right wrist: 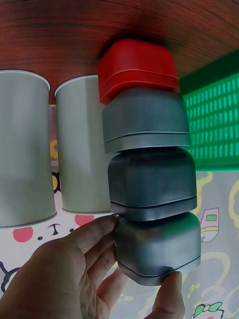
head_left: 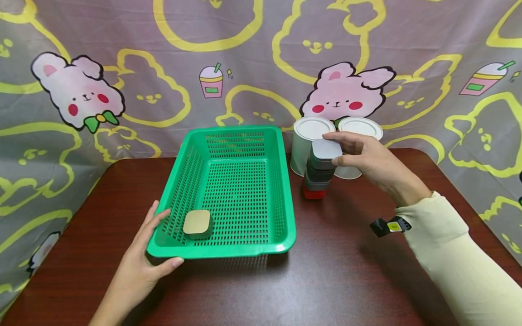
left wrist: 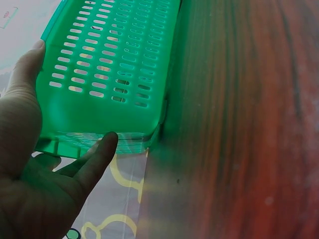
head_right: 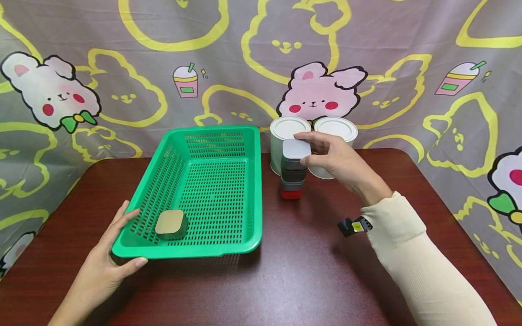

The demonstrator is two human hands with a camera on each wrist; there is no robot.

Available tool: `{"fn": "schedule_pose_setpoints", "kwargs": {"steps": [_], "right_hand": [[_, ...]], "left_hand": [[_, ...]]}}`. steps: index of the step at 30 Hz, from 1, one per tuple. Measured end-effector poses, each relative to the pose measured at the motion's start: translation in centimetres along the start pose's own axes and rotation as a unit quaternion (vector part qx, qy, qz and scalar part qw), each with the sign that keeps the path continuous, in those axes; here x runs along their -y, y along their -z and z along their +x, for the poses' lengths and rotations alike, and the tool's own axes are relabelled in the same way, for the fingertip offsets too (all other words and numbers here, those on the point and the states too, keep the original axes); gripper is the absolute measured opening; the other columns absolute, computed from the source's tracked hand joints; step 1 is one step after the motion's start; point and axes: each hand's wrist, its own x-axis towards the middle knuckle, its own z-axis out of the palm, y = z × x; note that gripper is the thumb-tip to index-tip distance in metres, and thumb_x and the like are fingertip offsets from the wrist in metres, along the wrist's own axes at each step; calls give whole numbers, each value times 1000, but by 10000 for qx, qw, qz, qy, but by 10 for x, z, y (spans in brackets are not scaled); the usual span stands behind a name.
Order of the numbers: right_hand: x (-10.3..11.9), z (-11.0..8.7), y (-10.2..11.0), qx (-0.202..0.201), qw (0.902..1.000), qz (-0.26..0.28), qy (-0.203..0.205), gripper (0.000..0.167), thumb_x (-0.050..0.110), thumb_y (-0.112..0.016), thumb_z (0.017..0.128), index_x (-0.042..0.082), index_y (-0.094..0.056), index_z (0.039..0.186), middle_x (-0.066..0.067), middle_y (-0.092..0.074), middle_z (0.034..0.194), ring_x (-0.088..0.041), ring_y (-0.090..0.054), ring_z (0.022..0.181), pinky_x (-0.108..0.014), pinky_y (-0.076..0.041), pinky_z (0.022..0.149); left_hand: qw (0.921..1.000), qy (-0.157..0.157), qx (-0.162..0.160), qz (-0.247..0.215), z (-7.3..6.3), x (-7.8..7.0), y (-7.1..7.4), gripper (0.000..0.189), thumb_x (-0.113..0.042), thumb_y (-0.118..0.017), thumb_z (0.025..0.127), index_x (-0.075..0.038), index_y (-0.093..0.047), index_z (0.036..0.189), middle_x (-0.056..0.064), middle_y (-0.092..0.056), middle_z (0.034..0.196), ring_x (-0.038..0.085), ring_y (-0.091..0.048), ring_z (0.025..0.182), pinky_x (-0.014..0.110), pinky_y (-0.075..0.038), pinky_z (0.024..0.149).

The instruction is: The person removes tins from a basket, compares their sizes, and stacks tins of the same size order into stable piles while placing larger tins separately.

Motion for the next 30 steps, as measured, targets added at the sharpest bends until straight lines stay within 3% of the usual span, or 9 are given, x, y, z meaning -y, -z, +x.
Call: {"fn": "schedule_pose_setpoints", "kwargs": {"steps": [11,21,27,30], "right_hand": [[-3,2,-1,-38,9999,96,-113,56,8,-64,100,15,-53,154,-4,-56,147,-12,-54,127,-16,-50,95],[-3,2,0,-27,9999,115,-96,57,8,-64,100,13,-50,155,-6,-53,152,-12,-52,132,-15,-48,97],[-3,2,-1,-14,9998,180,-71,56,7,-63,100,14,-51,154,-6,-53,152,-14,-51,133,-16,-49,97],[-4,2,-1,7,9998,198,-59,56,7,-63,100,14,-51,154,-6,-52,152,-15,-51,134,-15,-48,98]], "left_hand": [[10000,32,-1,7,0,-1,0,102,-7,-91,77,-27,-38,162,-14,-11,176,15,-20,159,7,-21,107],[9999,122,50,-4,0,-1,1,102,-8,-91,78,-28,-38,162,-15,-10,176,15,-19,160,31,-25,119],[10000,55,18,-11,0,-1,0,102,-7,-91,77,-27,-38,162,-14,-11,176,14,-20,160,10,-21,109],[10000,39,14,-32,0,-1,0,102,-7,-91,77,-27,-39,162,-14,-11,176,14,-19,160,6,-20,106]]}}
